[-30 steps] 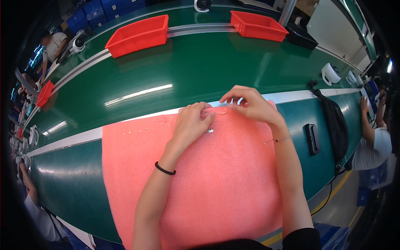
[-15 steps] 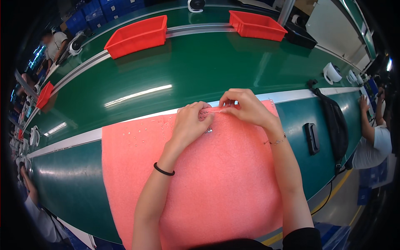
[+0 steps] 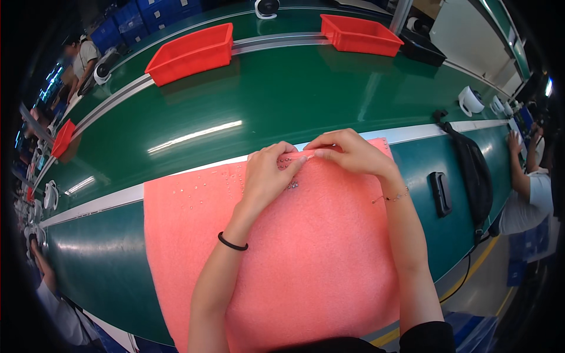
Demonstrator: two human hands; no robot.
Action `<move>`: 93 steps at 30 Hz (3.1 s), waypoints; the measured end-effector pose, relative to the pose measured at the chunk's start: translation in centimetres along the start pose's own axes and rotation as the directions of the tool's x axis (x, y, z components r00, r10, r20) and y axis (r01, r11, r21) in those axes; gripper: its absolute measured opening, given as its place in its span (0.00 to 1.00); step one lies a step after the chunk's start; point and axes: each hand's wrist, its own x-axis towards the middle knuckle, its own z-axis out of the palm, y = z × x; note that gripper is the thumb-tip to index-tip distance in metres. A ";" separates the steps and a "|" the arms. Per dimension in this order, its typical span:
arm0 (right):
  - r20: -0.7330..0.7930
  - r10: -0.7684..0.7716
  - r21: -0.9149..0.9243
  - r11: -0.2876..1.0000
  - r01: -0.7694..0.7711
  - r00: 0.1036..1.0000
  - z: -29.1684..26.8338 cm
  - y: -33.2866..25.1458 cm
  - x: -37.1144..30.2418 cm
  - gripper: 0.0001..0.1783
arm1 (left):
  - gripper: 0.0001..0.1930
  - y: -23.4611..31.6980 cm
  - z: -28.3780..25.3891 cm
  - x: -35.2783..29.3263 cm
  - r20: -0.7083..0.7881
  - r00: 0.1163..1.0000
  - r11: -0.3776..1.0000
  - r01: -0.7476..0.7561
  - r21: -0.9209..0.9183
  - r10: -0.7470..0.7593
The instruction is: Assembling and inspecting a dome-shaped lighting or camera fixture on a factory assembly line.
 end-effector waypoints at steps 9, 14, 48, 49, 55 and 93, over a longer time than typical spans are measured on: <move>0.064 0.133 0.001 0.991 -0.134 0.989 0.1 -0.8 0.1 0.10 | 0.13 0.1 0.1 0.0 -0.010 0.999 0.997 -0.037 0.068 0.037; 0.067 0.136 0.039 0.990 -0.139 0.988 0.0 -0.5 0.0 0.09 | 0.13 0.3 0.2 -0.2 -0.016 0.998 0.993 -0.067 0.100 0.069; -0.012 0.117 -0.064 0.991 -0.118 0.993 -1.1 -1.9 -0.5 0.09 | 0.17 1.1 0.5 -0.6 -0.064 0.997 0.993 -0.028 0.117 0.036; -0.012 0.114 -0.065 0.991 -0.115 0.993 -1.1 -2.0 -0.5 0.09 | 0.17 1.1 0.5 -0.7 -0.073 0.996 0.993 -0.034 0.114 0.042; -0.021 0.096 -0.062 0.993 -0.097 0.995 -1.0 -2.1 -0.5 0.10 | 0.17 1.4 0.5 -0.7 -0.095 0.994 0.987 -0.030 0.158 0.045; 0.068 0.105 -0.038 0.994 -0.103 0.992 -1.5 -2.3 -0.4 0.13 | 0.06 0.6 -0.9 -0.4 -0.050 0.924 0.918 -0.368 0.145 0.378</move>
